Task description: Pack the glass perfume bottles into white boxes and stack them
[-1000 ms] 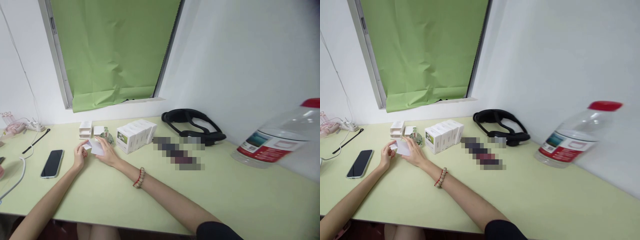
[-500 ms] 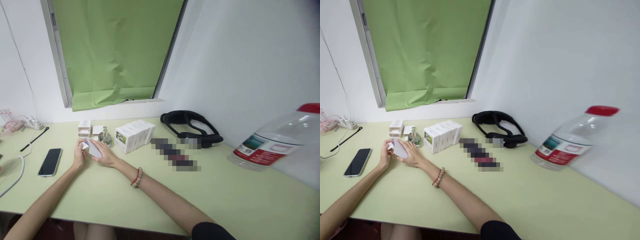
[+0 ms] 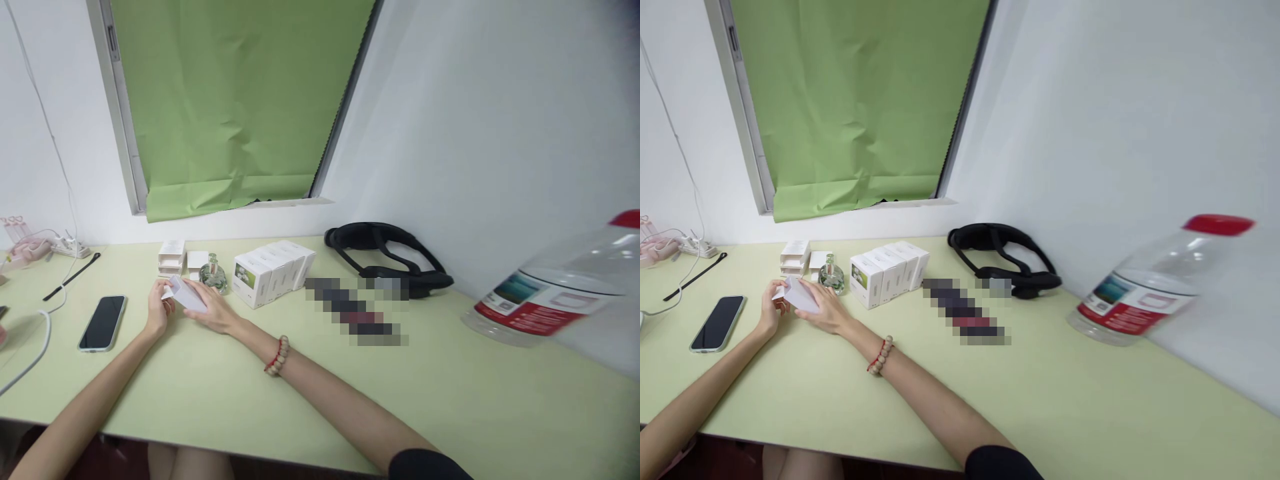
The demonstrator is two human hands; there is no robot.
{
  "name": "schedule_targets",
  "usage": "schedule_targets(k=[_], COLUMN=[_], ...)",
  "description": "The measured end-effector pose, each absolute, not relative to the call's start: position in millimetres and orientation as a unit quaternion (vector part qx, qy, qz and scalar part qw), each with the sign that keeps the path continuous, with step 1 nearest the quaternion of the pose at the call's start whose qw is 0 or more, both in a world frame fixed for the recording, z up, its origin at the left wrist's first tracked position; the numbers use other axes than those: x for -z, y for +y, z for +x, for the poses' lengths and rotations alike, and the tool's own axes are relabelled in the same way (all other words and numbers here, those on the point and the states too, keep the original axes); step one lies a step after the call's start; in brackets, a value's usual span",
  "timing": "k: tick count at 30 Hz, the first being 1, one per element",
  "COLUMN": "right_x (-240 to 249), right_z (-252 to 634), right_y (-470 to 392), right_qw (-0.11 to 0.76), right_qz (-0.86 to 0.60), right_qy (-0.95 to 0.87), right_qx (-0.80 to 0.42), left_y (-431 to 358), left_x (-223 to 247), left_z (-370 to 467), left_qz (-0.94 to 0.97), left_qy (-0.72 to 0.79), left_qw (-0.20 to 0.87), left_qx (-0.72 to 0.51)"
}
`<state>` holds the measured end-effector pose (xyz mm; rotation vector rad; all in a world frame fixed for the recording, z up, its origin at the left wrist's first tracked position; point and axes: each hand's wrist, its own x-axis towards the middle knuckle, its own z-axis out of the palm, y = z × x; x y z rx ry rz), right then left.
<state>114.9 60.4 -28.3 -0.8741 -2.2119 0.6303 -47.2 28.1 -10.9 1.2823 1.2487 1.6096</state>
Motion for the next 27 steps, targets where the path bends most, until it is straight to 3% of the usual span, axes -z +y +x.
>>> schedule_targets(k=[13,22,27], right_x=[30.8,35.0,34.9], right_z=[115.2,111.1,111.2], right_y=[61.9,59.9,61.6], right_qw=[0.358,0.386,0.383], right_qz=[-0.326,-0.323,-0.324], right_qy=[-0.84,-0.845,-0.838], right_qx=[-0.245,-0.181,-0.215], left_y=[28.1,32.5,29.7], left_x=[14.7,17.2,14.6], left_z=[-52.4,-50.1,-50.0], left_qz=[0.526,0.51,0.533], left_qy=[0.477,0.478,0.469], left_qw=[0.335,0.333,0.34], left_qx=[-0.62,-0.634,-0.617])
